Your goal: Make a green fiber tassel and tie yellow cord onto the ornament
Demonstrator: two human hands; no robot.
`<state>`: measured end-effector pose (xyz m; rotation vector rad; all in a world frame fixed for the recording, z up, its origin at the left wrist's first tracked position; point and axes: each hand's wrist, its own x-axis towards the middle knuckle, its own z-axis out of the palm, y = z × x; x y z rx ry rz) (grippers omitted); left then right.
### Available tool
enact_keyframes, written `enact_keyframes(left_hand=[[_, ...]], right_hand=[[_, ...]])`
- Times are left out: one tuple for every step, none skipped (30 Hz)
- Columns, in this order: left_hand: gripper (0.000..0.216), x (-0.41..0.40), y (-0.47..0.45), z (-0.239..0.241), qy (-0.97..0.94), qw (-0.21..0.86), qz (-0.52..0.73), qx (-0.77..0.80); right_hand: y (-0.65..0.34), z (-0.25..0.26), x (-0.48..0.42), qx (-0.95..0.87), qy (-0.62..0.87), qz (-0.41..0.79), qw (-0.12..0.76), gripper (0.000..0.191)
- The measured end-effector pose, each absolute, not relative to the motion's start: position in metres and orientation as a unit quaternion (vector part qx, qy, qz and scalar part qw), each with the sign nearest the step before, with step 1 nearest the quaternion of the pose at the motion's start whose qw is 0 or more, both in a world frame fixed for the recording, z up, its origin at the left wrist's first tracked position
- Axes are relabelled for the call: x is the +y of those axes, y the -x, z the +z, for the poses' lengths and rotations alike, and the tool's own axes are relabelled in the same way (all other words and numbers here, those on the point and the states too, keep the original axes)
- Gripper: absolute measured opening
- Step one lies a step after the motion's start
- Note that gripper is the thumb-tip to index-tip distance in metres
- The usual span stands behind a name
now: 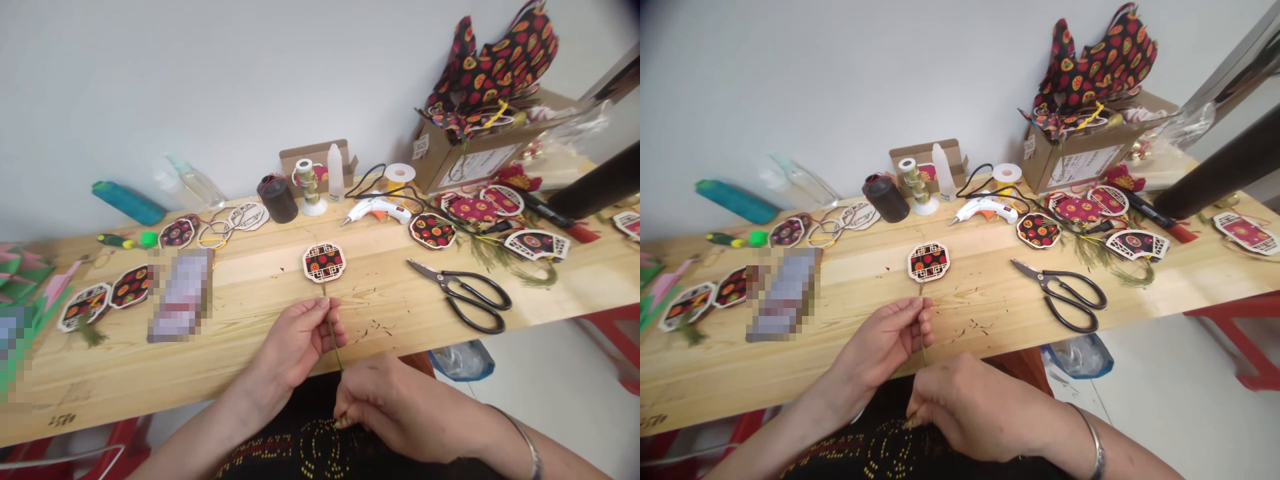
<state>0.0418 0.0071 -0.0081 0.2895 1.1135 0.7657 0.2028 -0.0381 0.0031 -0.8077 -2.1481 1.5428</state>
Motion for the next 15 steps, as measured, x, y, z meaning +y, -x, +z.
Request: enact_keyframes(left_hand=[[0.018, 0.007, -0.0418, -0.008, -0.133, 0.77, 0.354, 0.514], [0.018, 0.0068, -0.0418, -0.0079, -0.134, 0.769, 0.356, 0.514], [0.018, 0.0065, -0.0418, -0.0079, -0.136, 0.768, 0.359, 0.513], [0.017, 0.0061, -0.0417, -0.008, -0.138, 0.767, 0.362, 0.511], [0.017, 0.0057, -0.0416, -0.0082, -0.139, 0.767, 0.365, 0.509], [0.017, 0.0054, -0.0415, -0.0084, -0.14, 0.766, 0.369, 0.507], [0.016, 0.0052, -0.0413, -0.0088, -0.14, 0.767, 0.372, 0.505], [0.014, 0.005, -0.0412, -0.0091, -0.14, 0.767, 0.374, 0.502], [0.013, 0.005, -0.041, -0.0094, -0.141, 0.768, 0.376, 0.499], [0.012, 0.005, -0.0408, -0.0097, -0.142, 0.769, 0.379, 0.495], [0.011, 0.0051, -0.0405, -0.0098, -0.142, 0.771, 0.38, 0.49], [0.009, 0.0052, -0.0402, -0.0099, -0.14, 0.775, 0.38, 0.485], [0.008, 0.0053, -0.0399, -0.01, -0.136, 0.779, 0.379, 0.48], [0.007, 0.0053, -0.0395, -0.0099, -0.132, 0.782, 0.378, 0.477], [0.007, 0.0053, -0.0392, -0.0098, -0.13, 0.783, 0.376, 0.477]], right_hand=[[-0.2024, 0.0035, -0.0375, -0.763, 0.285, 0.552, 0.179, 0.016], [-0.2021, 0.0038, -0.037, -0.765, 0.281, 0.554, 0.171, 0.016], [-0.2018, 0.0038, -0.0366, -0.767, 0.277, 0.556, 0.163, 0.016], [-0.2015, 0.0035, -0.0363, -0.769, 0.273, 0.556, 0.156, 0.016], [-0.2012, 0.003, -0.0361, -0.771, 0.269, 0.557, 0.15, 0.016], [-0.2009, 0.0024, -0.036, -0.773, 0.264, 0.558, 0.147, 0.016], [-0.2006, 0.0017, -0.0359, -0.774, 0.259, 0.56, 0.144, 0.015], [-0.2002, 0.0009, -0.0359, -0.775, 0.255, 0.561, 0.142, 0.014], [-0.1999, 0.0003, -0.0359, -0.775, 0.251, 0.563, 0.141, 0.013], [-0.1996, -0.0003, -0.0359, -0.776, 0.246, 0.564, 0.139, 0.013], [-0.1993, -0.0007, -0.036, -0.777, 0.242, 0.565, 0.138, 0.012], [-0.1991, -0.0011, -0.036, -0.777, 0.239, 0.566, 0.136, 0.013], [-0.1989, -0.0014, -0.0361, -0.777, 0.237, 0.568, 0.135, 0.013], [-0.1987, -0.0017, -0.0362, -0.777, 0.236, 0.568, 0.134, 0.013], [-0.1985, -0.0019, -0.0362, -0.777, 0.237, 0.567, 0.132, 0.013]])
